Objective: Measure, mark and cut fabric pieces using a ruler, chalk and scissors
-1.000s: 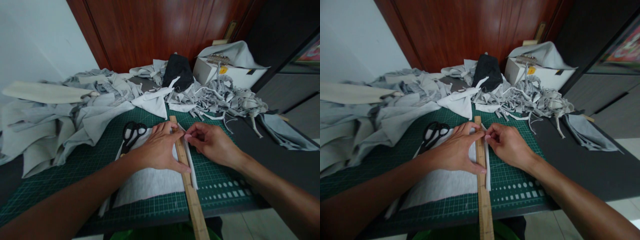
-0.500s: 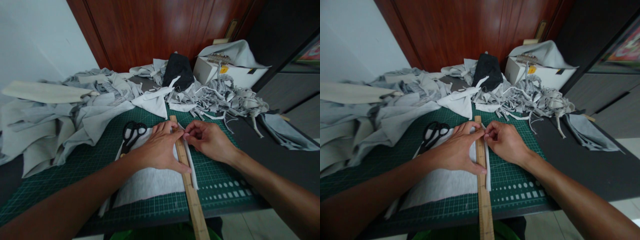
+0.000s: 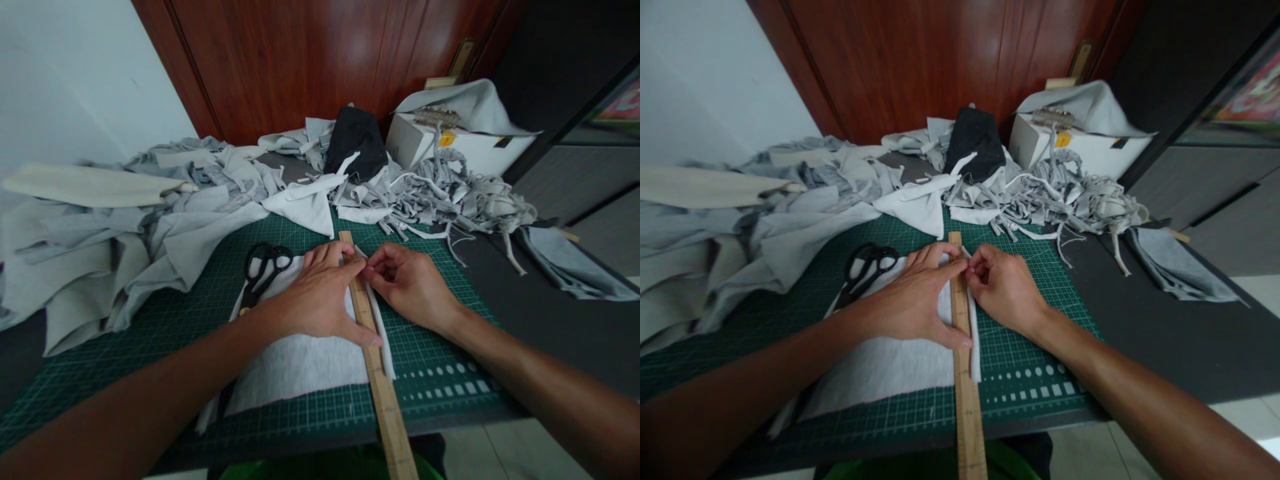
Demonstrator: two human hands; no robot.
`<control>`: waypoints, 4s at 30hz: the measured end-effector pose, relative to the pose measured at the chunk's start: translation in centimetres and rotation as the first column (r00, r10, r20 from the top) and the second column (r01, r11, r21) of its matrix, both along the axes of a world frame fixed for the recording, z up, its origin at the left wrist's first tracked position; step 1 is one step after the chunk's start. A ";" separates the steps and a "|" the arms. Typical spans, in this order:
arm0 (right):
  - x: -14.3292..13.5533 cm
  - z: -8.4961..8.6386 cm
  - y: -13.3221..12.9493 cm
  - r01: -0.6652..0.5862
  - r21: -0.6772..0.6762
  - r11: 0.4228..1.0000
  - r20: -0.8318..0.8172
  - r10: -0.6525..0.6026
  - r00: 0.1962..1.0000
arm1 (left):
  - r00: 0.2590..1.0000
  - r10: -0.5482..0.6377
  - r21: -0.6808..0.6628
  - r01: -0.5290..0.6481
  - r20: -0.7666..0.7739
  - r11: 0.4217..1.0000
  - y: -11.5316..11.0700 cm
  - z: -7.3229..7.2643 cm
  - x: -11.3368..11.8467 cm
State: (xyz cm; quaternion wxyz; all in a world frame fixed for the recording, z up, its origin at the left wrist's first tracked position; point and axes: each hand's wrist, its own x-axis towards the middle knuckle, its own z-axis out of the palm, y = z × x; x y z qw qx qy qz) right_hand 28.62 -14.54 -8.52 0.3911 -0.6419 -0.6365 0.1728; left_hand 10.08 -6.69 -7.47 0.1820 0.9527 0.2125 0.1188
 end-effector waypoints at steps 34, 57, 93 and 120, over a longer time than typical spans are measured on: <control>-1.5 0.5 -5.7 -0.202 0.063 0.977 0.136 0.192 0.972 | 0.999 -0.020 -0.012 0.021 0.031 1.000 0.0 -0.2 -0.2; 0.0 0.4 -1.9 -0.045 -0.214 0.976 -0.124 0.019 0.992 | 1.000 -0.004 0.015 0.004 -0.026 1.000 -0.6 0.3 -0.3; -0.6 1.4 -2.0 -0.120 -0.112 0.986 0.118 0.133 0.984 | 1.000 -0.001 0.008 0.001 -0.026 1.000 -0.6 0.2 -0.3; -1.8 -0.1 -5.7 -0.101 -0.151 0.983 -0.454 0.022 0.891 | 1.000 -0.014 -0.038 0.015 0.011 0.999 -0.5 0.1 -0.3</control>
